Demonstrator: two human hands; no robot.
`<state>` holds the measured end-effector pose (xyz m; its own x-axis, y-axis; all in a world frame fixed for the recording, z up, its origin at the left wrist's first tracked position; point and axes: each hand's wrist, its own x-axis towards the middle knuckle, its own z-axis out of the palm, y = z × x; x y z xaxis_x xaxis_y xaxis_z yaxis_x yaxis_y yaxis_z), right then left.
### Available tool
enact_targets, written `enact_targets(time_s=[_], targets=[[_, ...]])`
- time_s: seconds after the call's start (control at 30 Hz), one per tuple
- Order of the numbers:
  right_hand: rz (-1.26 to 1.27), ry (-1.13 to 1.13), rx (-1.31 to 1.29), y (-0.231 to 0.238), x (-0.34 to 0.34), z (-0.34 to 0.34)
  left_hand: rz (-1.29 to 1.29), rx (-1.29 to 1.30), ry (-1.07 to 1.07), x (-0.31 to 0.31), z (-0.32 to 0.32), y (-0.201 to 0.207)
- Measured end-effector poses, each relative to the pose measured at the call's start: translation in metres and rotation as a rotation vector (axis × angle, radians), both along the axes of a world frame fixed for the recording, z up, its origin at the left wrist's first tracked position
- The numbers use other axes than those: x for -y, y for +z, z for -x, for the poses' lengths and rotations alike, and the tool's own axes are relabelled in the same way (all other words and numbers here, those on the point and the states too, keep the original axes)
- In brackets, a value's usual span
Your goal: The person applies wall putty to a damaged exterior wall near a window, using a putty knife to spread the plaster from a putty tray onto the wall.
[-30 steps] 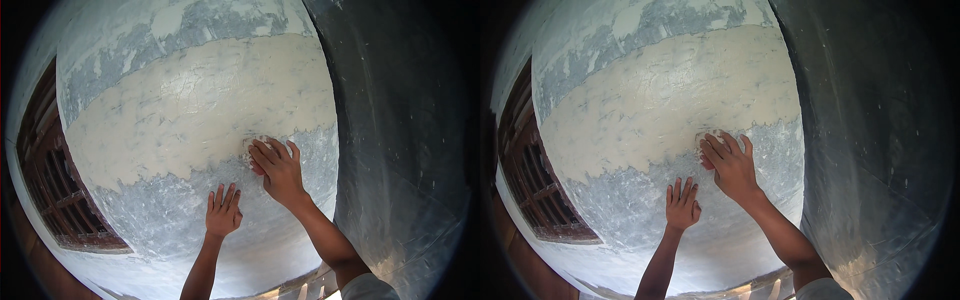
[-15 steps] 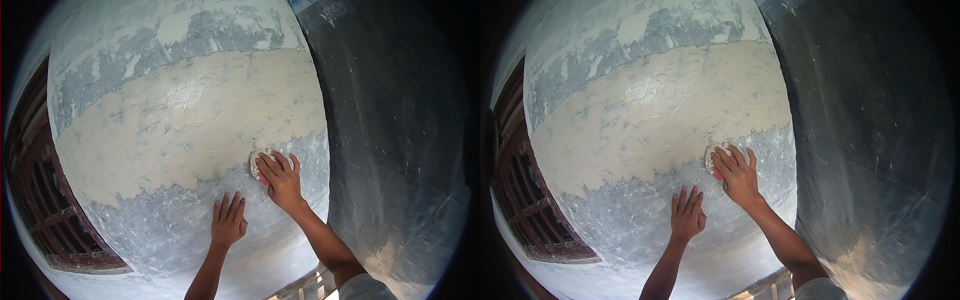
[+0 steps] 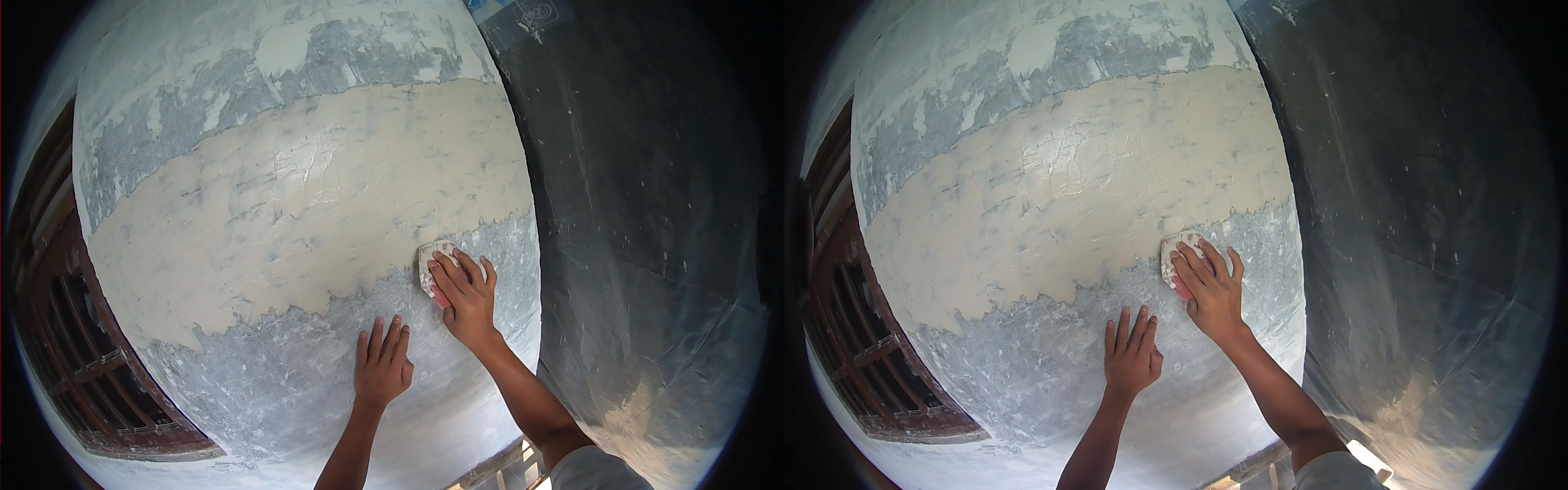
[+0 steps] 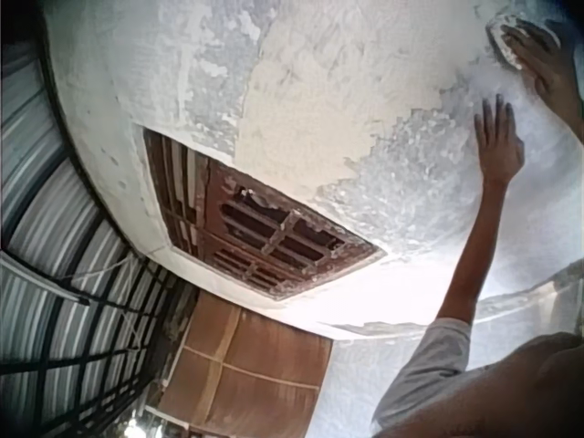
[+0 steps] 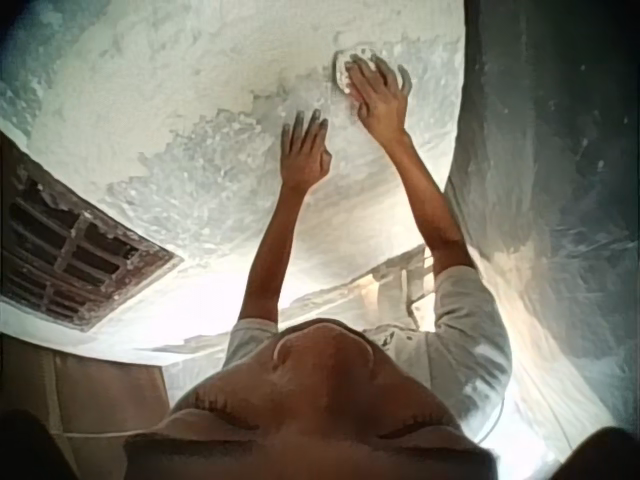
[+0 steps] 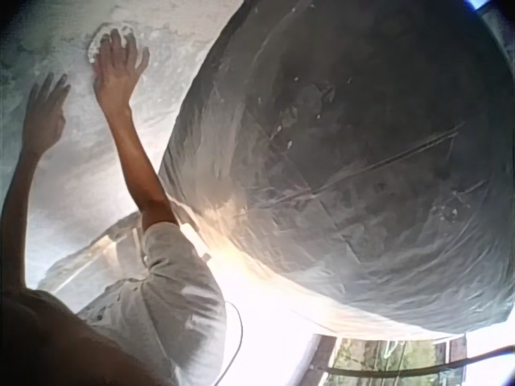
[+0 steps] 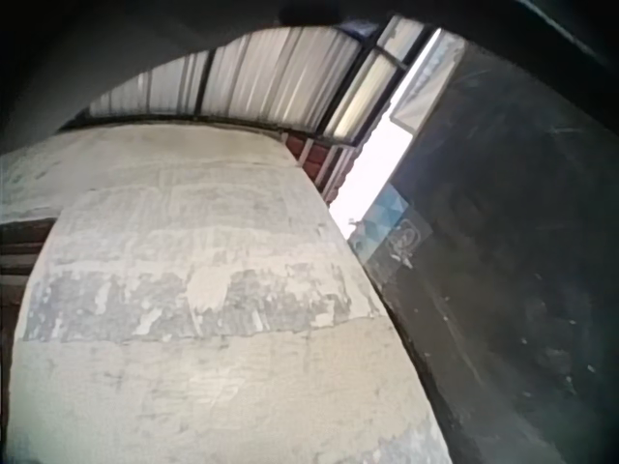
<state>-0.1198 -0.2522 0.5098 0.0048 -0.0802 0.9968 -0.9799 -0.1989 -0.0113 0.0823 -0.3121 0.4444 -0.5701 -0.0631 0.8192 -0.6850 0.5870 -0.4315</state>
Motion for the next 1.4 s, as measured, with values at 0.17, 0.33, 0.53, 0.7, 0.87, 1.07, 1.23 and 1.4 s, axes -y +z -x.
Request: enact_targets(time_s=[0.17,0.33,0.53,0.7,0.87,1.07,1.23,1.4], targets=[[0.024,-0.053,-0.005,0.023,0.012,0.011,-0.009,0.006,-0.042,0.003,0.002,0.001],[-0.016,-0.003,-0.042,-0.026,0.009,0.009,-0.016,-0.005,-0.037,0.002,0.001,-0.001],[0.085,-0.037,-0.029,0.022,0.013,0.0,-0.026,0.004,-0.049,0.002,0.003,0.0],[0.039,-0.016,-0.053,-0.015,0.018,-0.003,-0.038,-0.001,-0.039,0.003,0.001,0.0],[0.033,-0.038,-0.042,-0.013,0.014,0.01,-0.028,0.001,-0.045,0.004,0.002,0.0],[0.002,-0.064,-0.016,-0.014,0.022,0.022,-0.034,0.005,-0.047,0.003,0.002,-0.001],[0.021,-0.094,-0.024,-0.043,0.022,0.031,-0.038,-0.002,-0.057,0.003,0.001,0.0],[0.045,-0.084,-0.013,0.001,0.023,0.034,-0.034,-0.002,-0.063,0.003,0.002,0.0]])
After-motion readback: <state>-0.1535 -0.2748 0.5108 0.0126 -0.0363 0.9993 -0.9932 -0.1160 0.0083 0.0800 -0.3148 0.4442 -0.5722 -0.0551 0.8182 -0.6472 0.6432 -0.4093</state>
